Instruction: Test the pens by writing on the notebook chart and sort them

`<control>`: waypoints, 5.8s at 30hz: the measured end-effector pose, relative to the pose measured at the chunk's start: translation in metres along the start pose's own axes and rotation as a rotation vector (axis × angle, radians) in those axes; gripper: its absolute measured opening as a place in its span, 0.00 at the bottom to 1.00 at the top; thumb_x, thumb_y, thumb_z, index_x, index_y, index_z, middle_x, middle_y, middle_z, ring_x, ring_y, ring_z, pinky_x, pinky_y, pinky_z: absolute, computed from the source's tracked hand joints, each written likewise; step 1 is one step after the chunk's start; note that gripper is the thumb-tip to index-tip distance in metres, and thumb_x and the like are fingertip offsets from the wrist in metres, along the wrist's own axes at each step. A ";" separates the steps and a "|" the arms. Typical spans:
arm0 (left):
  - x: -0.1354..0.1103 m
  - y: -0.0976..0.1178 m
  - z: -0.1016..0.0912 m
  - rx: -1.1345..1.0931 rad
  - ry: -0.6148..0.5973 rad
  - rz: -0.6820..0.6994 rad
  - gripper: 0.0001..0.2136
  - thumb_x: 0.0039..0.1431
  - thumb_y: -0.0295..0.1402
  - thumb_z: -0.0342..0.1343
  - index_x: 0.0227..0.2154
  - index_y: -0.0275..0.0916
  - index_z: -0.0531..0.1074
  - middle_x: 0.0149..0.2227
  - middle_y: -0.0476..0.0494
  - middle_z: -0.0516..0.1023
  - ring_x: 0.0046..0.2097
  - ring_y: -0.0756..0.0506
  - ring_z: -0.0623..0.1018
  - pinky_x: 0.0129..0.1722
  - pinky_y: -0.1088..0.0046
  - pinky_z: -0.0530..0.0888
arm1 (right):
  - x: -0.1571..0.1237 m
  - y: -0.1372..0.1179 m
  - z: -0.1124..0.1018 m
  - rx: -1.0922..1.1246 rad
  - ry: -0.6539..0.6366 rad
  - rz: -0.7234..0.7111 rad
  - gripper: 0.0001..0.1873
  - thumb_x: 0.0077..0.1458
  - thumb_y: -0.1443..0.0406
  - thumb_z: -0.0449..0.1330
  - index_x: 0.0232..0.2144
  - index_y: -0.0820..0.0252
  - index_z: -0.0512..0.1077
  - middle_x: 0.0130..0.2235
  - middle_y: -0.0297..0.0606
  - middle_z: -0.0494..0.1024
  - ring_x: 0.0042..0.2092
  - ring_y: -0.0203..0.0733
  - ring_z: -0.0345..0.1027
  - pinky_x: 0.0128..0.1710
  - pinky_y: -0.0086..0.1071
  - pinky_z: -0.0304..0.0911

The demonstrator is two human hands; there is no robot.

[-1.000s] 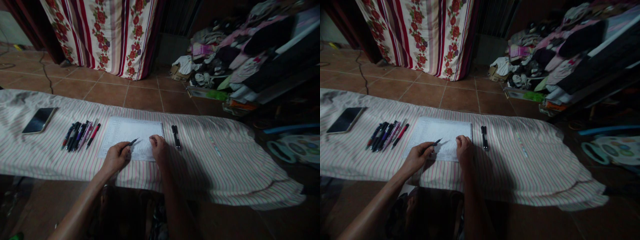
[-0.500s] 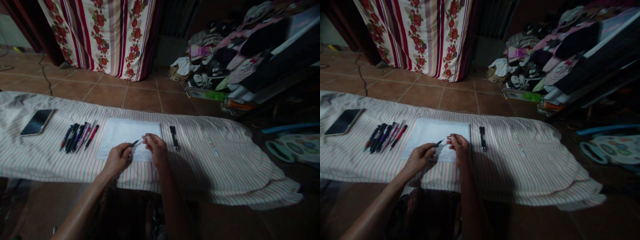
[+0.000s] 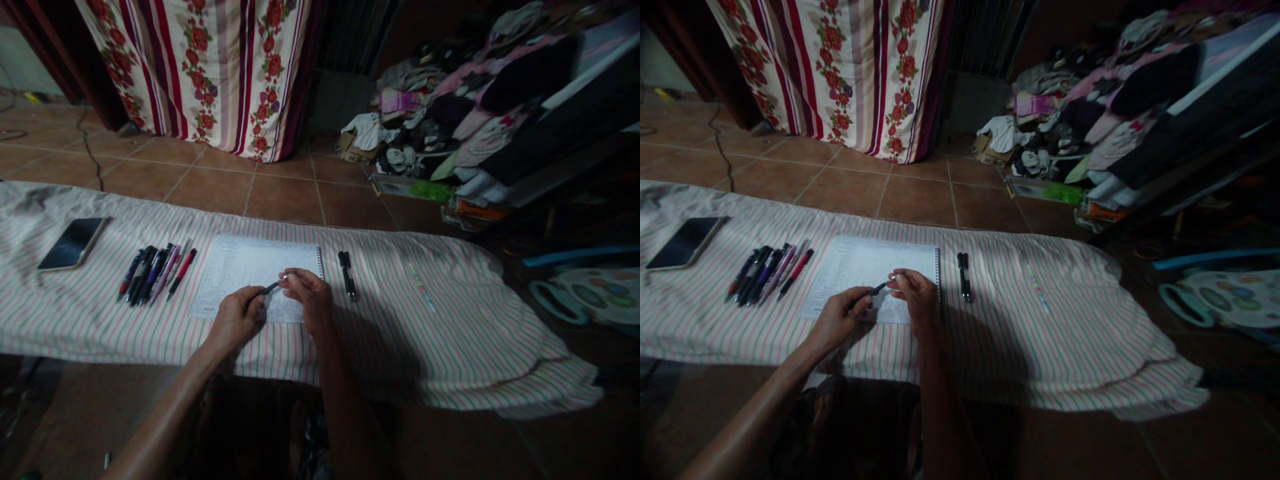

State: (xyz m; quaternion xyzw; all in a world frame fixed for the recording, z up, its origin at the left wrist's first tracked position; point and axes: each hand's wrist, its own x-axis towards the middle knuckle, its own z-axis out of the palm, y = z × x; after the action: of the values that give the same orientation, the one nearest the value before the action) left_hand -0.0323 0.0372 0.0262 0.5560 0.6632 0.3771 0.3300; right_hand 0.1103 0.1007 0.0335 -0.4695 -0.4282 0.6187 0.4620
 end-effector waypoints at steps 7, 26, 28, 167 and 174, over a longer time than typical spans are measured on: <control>0.002 0.000 -0.001 0.003 -0.001 0.008 0.14 0.55 0.36 0.48 0.40 0.37 0.74 0.33 0.42 0.79 0.35 0.45 0.76 0.36 0.70 0.71 | -0.001 0.001 0.003 -0.030 -0.024 -0.033 0.14 0.42 0.57 0.62 0.30 0.61 0.74 0.31 0.38 0.79 0.30 0.39 0.74 0.24 0.26 0.67; 0.001 0.000 -0.001 0.045 0.024 0.015 0.14 0.55 0.36 0.48 0.40 0.38 0.74 0.37 0.42 0.79 0.38 0.43 0.77 0.39 0.68 0.71 | 0.000 -0.001 0.001 0.007 0.005 0.005 0.16 0.41 0.55 0.62 0.30 0.61 0.73 0.32 0.40 0.79 0.32 0.42 0.75 0.25 0.27 0.67; 0.001 0.000 -0.001 0.064 0.023 0.020 0.14 0.55 0.36 0.48 0.40 0.38 0.74 0.37 0.42 0.79 0.38 0.43 0.76 0.39 0.68 0.71 | 0.000 -0.001 0.002 0.000 0.009 0.000 0.16 0.41 0.55 0.62 0.30 0.61 0.73 0.31 0.40 0.79 0.31 0.42 0.75 0.24 0.27 0.67; 0.004 -0.001 -0.015 -0.599 0.161 -0.325 0.14 0.45 0.40 0.55 0.26 0.32 0.74 0.21 0.46 0.74 0.25 0.48 0.73 0.27 0.74 0.68 | -0.014 0.028 0.037 -0.869 -0.197 -0.647 0.19 0.57 0.68 0.49 0.50 0.57 0.66 0.39 0.41 0.74 0.41 0.41 0.68 0.43 0.35 0.65; -0.005 0.003 -0.024 -0.345 0.104 -0.250 0.14 0.48 0.41 0.51 0.20 0.35 0.73 0.21 0.46 0.74 0.27 0.48 0.73 0.26 0.75 0.67 | -0.010 0.045 0.038 -1.089 -0.277 -0.873 0.22 0.55 0.71 0.48 0.52 0.57 0.66 0.38 0.42 0.72 0.41 0.42 0.66 0.42 0.36 0.66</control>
State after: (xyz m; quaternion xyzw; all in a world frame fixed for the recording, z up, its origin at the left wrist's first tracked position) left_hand -0.0506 0.0292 0.0403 0.3846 0.6686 0.4694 0.4298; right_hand 0.0665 0.0775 -0.0004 -0.3365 -0.8802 0.1292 0.3087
